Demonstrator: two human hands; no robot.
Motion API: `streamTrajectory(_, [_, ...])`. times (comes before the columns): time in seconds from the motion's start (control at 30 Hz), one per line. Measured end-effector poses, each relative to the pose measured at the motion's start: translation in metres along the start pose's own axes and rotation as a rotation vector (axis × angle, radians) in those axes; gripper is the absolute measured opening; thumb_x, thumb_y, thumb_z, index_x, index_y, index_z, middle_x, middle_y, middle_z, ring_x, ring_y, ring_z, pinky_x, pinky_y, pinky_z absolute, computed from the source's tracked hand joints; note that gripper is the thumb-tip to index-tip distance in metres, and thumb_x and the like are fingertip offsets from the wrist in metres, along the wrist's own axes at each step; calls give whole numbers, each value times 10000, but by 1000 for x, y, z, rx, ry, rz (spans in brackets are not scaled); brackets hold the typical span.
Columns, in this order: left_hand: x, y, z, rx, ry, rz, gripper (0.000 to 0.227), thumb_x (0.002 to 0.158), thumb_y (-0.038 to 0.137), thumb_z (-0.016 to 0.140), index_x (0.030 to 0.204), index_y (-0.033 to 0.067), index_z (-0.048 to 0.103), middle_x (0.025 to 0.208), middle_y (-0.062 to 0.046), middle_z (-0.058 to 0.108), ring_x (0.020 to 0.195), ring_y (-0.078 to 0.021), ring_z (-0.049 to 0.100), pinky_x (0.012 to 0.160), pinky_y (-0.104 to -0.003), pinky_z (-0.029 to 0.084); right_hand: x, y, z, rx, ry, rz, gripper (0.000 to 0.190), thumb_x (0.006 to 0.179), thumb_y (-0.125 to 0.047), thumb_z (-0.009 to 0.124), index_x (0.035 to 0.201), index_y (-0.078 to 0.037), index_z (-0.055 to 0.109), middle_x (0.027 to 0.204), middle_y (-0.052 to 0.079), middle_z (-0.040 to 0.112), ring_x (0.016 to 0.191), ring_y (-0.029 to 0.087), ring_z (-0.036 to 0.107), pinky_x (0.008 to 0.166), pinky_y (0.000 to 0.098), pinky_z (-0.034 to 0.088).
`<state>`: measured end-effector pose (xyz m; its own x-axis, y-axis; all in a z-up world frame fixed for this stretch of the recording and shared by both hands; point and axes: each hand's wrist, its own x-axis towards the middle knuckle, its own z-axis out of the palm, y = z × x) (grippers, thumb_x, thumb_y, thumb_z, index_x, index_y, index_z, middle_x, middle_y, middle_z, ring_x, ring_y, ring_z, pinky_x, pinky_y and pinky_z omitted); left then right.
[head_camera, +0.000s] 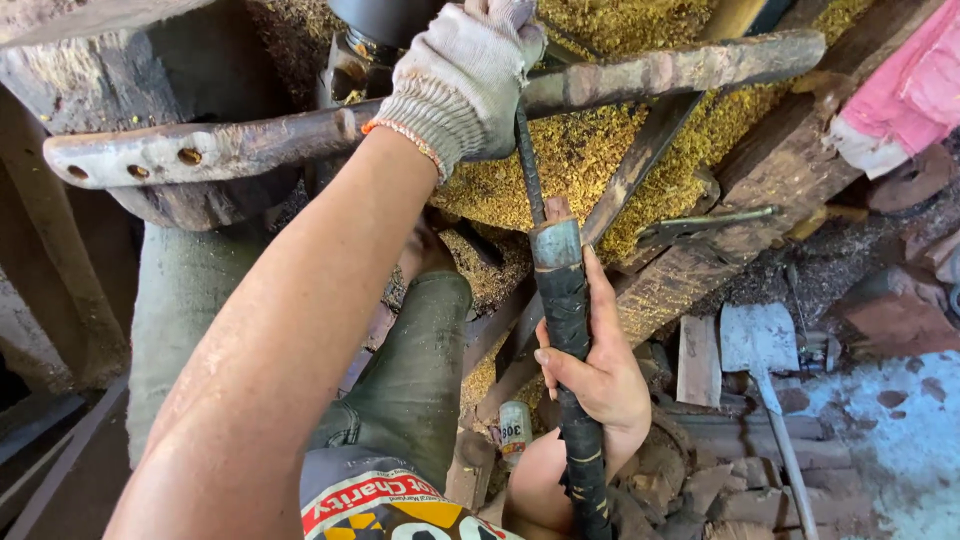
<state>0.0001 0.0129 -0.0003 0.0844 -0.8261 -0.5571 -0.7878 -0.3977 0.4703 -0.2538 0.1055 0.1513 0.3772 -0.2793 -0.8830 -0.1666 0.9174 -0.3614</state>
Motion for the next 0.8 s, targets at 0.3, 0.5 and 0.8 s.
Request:
streamTrajectory(0.3, [-1, 6, -7, 15, -38, -57, 344, 994, 393, 591, 1271, 191, 563, 1211, -190, 620, 1042, -405, 654, 819, -530, 556, 5, 9, -11, 15, -41, -16, 1115, 785, 118, 627, 1670, -246, 55, 942, 105, 601, 607, 119, 578, 493, 250, 517])
streamTrajectory(0.5, [0, 7, -10, 105, -17, 22, 399, 895, 278, 664, 1264, 167, 560, 1225, -204, 609, 1011, -419, 657, 764, -534, 569, 8, 11, -18, 14, -85, -40, 1112, 804, 110, 622, 1679, -247, 37, 953, 104, 601, 633, 123, 582, 513, 258, 523])
streamTrajectory(0.8, [0, 6, -6, 159, -35, -14, 499, 802, 218, 702, 1287, 203, 586, 1190, -190, 622, 1031, -423, 670, 773, -541, 580, 11, 17, -27, -24, -111, -47, 1100, 820, 91, 648, 1668, -246, 33, 952, 90, 601, 628, 118, 582, 508, 255, 519])
